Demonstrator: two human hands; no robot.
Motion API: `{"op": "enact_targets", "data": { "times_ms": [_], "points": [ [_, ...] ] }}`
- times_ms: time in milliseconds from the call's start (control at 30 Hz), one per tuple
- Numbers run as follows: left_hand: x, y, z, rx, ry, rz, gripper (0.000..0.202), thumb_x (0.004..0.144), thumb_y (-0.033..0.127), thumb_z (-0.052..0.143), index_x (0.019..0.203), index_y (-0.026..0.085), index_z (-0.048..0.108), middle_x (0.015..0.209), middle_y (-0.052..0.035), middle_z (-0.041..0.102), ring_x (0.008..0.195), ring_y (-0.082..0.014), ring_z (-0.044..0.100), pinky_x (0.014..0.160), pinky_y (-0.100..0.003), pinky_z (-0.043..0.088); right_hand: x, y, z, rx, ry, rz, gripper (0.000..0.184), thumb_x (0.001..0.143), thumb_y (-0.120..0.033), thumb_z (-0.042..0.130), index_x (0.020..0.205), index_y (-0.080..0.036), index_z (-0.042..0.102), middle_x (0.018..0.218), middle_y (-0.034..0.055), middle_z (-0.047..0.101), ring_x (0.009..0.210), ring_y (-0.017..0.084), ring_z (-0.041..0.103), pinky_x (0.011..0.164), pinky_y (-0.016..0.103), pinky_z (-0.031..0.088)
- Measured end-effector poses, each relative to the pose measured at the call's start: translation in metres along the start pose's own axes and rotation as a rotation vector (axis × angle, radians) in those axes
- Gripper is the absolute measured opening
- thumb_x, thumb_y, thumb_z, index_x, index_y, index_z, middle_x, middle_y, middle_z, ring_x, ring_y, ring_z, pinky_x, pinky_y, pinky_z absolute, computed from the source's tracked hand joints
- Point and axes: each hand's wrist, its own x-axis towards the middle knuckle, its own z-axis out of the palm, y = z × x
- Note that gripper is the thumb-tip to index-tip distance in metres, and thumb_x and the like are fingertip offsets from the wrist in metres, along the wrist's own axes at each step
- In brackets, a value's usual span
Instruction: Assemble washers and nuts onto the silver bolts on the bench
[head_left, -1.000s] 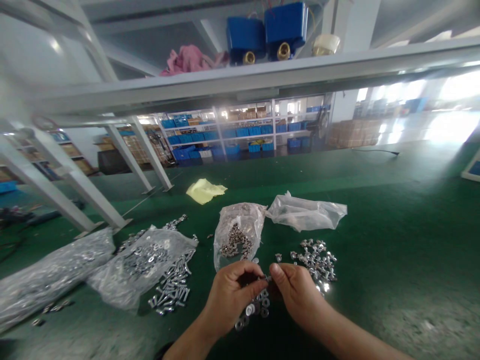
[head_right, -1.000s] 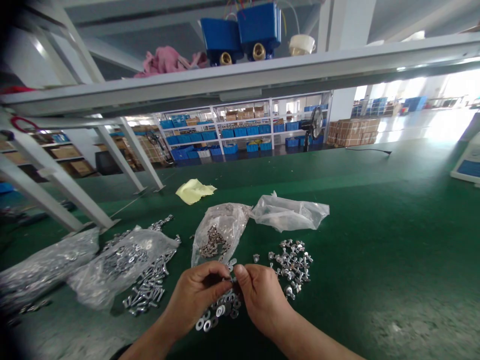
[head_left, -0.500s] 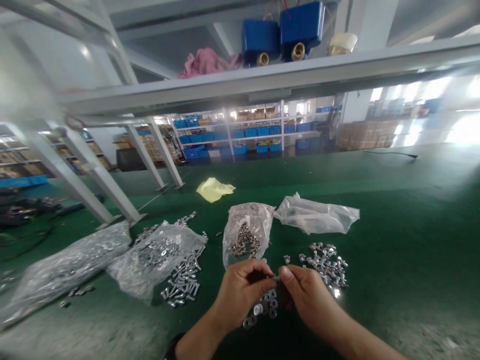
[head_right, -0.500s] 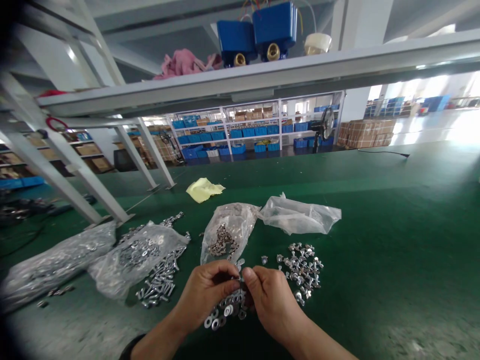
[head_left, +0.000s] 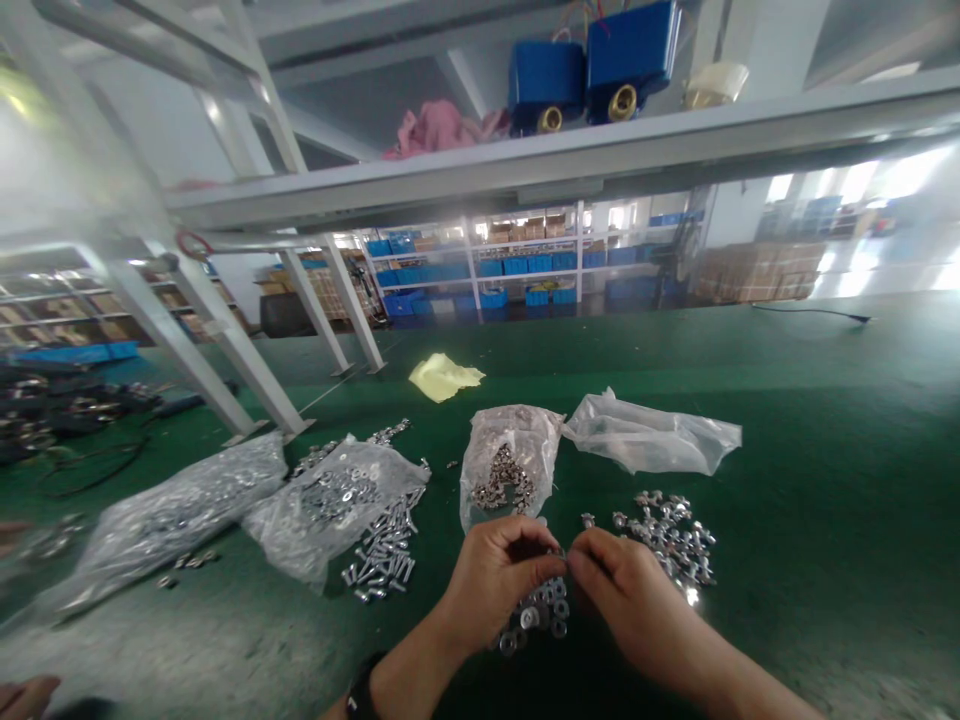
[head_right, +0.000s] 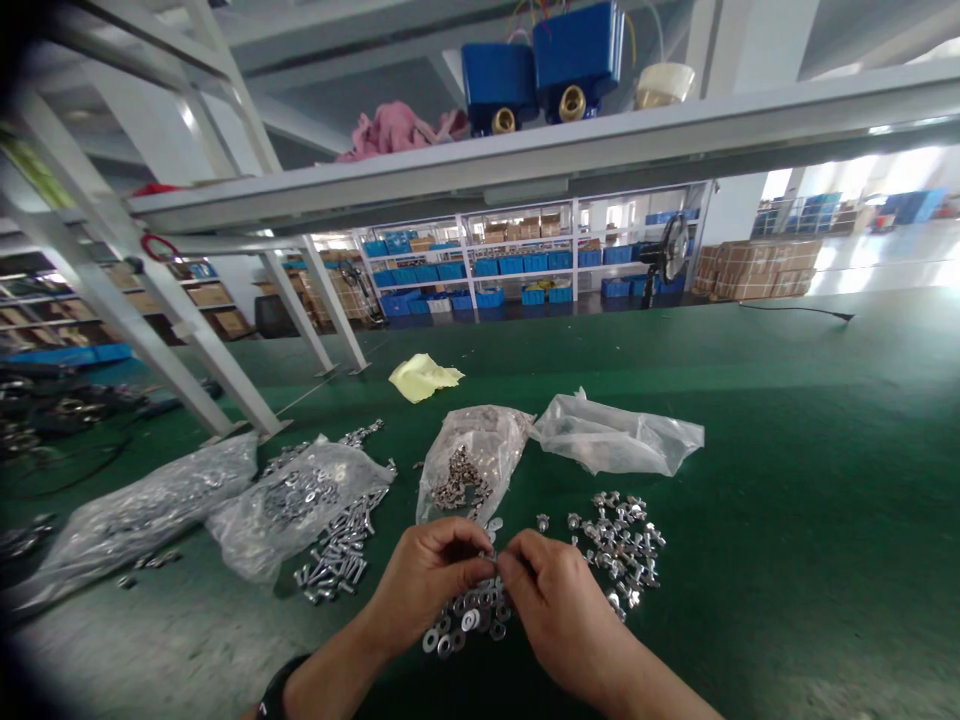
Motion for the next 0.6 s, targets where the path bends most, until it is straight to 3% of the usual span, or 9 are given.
{"op": "enact_targets", "data": {
  "times_ms": [100,233,367,500,600],
  "points": [
    [-0.0004,-0.0001,0.0002,0.003,0.009,-0.003,0.020,0.067,0.027,0.063,0.078,0.011,0.058,0.071,-0.0027,0.056,0.066,-0.0094,0.050,0.060,-0.018,0.039,-0.0001,-0.0019,-0.0017,0.029,-0.035,0.108,0.046,0.089,-0.045,0.022,0.068,-0.014,0.048,0.058,0.0019,0.050,0.051,0.009,0.046,0.049,0.021,0.033],
    [0.0002,-0.0020,0.0003,-0.025,-0.007,-0.006,0.021,0.067,0.026,0.063,0.080,0.011,0.058,0.073,-0.0031,0.057,0.067,-0.0101,0.050,0.061,-0.019,0.040,0.0014,-0.0007,-0.0010,0.005,0.024,-0.021,0.031,0.085,-0.042,0.038,0.076,-0.015,0.050,0.068,0.0011,0.053,0.060,0.009,0.048,0.055,0.020,0.035],
    [-0.0001,-0.0025,0.0006,-0.029,-0.002,-0.001,0.021,0.066,0.026,0.064,0.079,0.010,0.058,0.071,-0.0027,0.056,0.066,-0.0095,0.050,0.060,-0.018,0.039,0.0027,0.0019,0.0001,0.124,0.006,0.107,0.044,0.089,-0.045,0.023,0.072,-0.014,0.048,0.058,0.0012,0.050,0.052,0.009,0.046,0.049,0.020,0.034],
    [-0.0016,-0.0017,0.0003,-0.083,-0.002,-0.012,0.020,0.067,0.023,0.064,0.081,0.011,0.057,0.072,-0.0027,0.056,0.066,-0.0095,0.050,0.059,-0.018,0.039,0.0024,0.0043,0.0015,0.084,-0.003,-0.026,0.029,0.085,-0.040,0.039,0.076,-0.015,0.049,0.069,0.0009,0.052,0.062,0.010,0.047,0.056,0.020,0.036],
    [-0.0016,-0.0015,-0.0011,-0.091,0.003,-0.022,0.021,0.066,0.024,0.065,0.080,0.011,0.057,0.071,-0.0018,0.055,0.065,-0.0084,0.049,0.059,-0.018,0.038,0.0019,0.0058,0.0036,0.147,-0.001,0.119,0.043,0.088,-0.045,0.025,0.069,-0.014,0.046,0.058,0.0009,0.048,0.051,0.009,0.044,0.047,0.020,0.033]
  ]
}}
